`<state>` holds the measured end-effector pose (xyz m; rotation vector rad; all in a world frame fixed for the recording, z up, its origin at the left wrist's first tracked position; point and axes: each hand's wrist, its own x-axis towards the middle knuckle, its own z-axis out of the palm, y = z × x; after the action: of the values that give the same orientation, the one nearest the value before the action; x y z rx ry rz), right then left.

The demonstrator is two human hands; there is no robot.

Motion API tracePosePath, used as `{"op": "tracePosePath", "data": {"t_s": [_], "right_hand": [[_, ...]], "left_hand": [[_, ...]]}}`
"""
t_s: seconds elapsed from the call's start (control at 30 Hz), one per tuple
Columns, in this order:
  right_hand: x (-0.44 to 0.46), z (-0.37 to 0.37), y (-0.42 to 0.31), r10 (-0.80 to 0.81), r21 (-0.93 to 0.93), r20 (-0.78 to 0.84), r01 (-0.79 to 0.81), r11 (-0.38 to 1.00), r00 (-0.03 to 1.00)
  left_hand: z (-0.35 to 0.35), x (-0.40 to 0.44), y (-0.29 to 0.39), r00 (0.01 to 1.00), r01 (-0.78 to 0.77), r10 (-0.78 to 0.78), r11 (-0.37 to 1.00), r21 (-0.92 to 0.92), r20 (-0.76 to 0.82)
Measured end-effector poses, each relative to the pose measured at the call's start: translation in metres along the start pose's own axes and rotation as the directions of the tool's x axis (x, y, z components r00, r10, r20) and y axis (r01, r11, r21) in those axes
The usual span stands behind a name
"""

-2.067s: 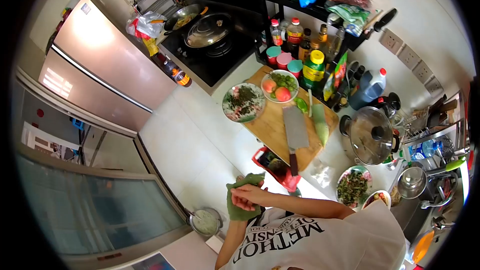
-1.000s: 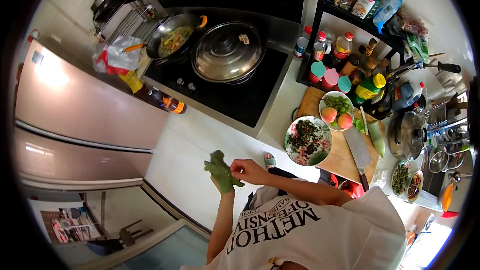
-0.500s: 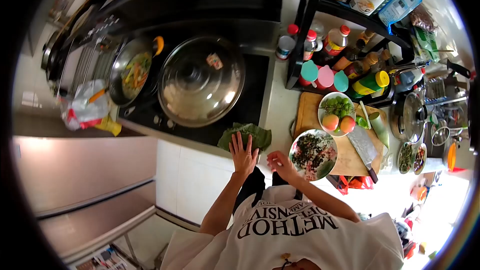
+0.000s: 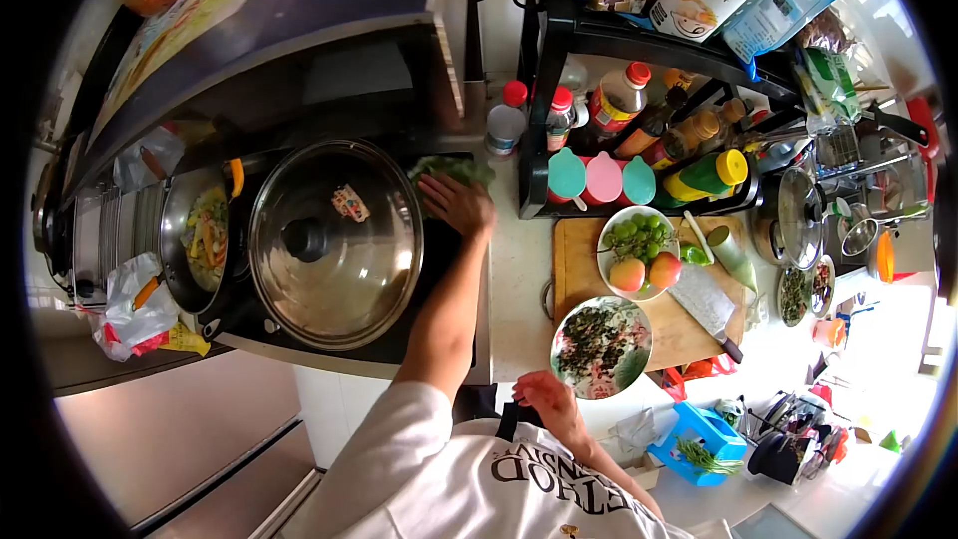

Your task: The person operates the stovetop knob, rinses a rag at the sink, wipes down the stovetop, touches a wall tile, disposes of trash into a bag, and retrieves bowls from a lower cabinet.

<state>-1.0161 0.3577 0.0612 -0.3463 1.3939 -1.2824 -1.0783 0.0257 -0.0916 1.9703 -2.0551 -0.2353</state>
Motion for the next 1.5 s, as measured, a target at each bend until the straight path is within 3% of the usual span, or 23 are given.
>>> {"op": "tracePosePath", "data": {"t_s": [0.07, 0.17, 0.27, 0.3, 0.4, 0.53, 0.67, 0.77, 0.83, 0.93, 1.07, 1.17, 1.27, 1.4, 1.5], "right_hand": [[-0.009, -0.008, -0.002, 0.003, 0.03, 0.014, -0.004, 1.0, 1.0], [-0.02, -0.029, -0.009, -0.013, -0.096, 0.018, 0.014, 0.995, 1.0], [-0.026, -0.049, -0.006, -0.022, -0.117, -0.002, 0.022, 0.993, 1.0], [-0.03, -0.055, -0.004, -0.024, -0.12, -0.007, 0.023, 0.993, 1.0], [-0.039, -0.068, 0.006, -0.014, -0.125, 0.022, 0.016, 0.992, 1.0], [-0.046, -0.075, 0.006, -0.041, -0.157, 0.092, 0.055, 0.986, 0.995], [-0.048, -0.074, -0.003, -0.071, -0.236, 0.143, 0.104, 0.966, 0.987], [-0.05, -0.074, -0.001, -0.079, -0.257, 0.184, 0.126, 0.958, 0.98], [-0.053, -0.071, -0.002, -0.074, -0.269, 0.216, 0.132, 0.954, 0.974], [-0.056, -0.065, -0.005, -0.044, -0.27, 0.237, 0.109, 0.957, 0.971], [-0.059, -0.066, -0.013, -0.083, -0.306, 0.256, 0.162, 0.938, 0.963], [-0.061, -0.068, -0.011, -0.076, -0.344, 0.233, 0.155, 0.926, 0.969], [-0.063, -0.068, -0.004, -0.064, -0.352, 0.261, 0.156, 0.923, 0.963], [-0.067, -0.063, -0.008, -0.04, -0.366, 0.301, 0.154, 0.918, 0.953], [-0.069, -0.059, -0.006, -0.049, -0.367, 0.32, 0.172, 0.914, 0.946]], "left_hand": [[0.016, 0.031, 0.018, 0.982, 0.142, -0.149, 0.988, -0.067, -0.116], [0.007, 0.055, 0.039, 0.98, 0.199, -0.2, 0.977, -0.071, -0.004], [0.016, 0.045, 0.028, 0.999, -0.037, 0.037, 0.999, 0.025, 0.019], [0.017, 0.035, 0.023, 0.988, -0.149, 0.148, 0.989, -0.025, -0.038], [0.002, -0.004, 0.011, 0.912, -0.39, 0.391, 0.92, -0.034, 0.124], [-0.01, -0.053, 0.002, 0.81, -0.573, 0.583, 0.81, -0.123, 0.063], [-0.016, -0.068, -0.016, 0.697, -0.666, 0.682, 0.73, -0.152, 0.223], [-0.04, -0.098, -0.038, 0.602, -0.748, 0.715, 0.661, -0.064, 0.356], [-0.053, -0.137, -0.056, 0.533, -0.774, 0.781, 0.605, -0.187, 0.326], [-0.07, -0.18, -0.071, 0.481, -0.755, 0.814, 0.574, -0.318, 0.326], [-0.09, -0.206, -0.085, 0.496, -0.725, 0.804, 0.592, -0.352, 0.329], [-0.088, -0.219, -0.089, 0.72, -0.356, 0.669, 0.585, -0.729, 0.185], [-0.072, -0.225, -0.078, 0.602, -0.492, 0.773, 0.557, -0.67, 0.2], [-0.087, -0.235, -0.082, 0.591, -0.47, 0.77, 0.572, -0.672, 0.242], [-0.082, -0.252, -0.113, 0.386, -0.795, 0.888, 0.457, -0.399, 0.248]]}}
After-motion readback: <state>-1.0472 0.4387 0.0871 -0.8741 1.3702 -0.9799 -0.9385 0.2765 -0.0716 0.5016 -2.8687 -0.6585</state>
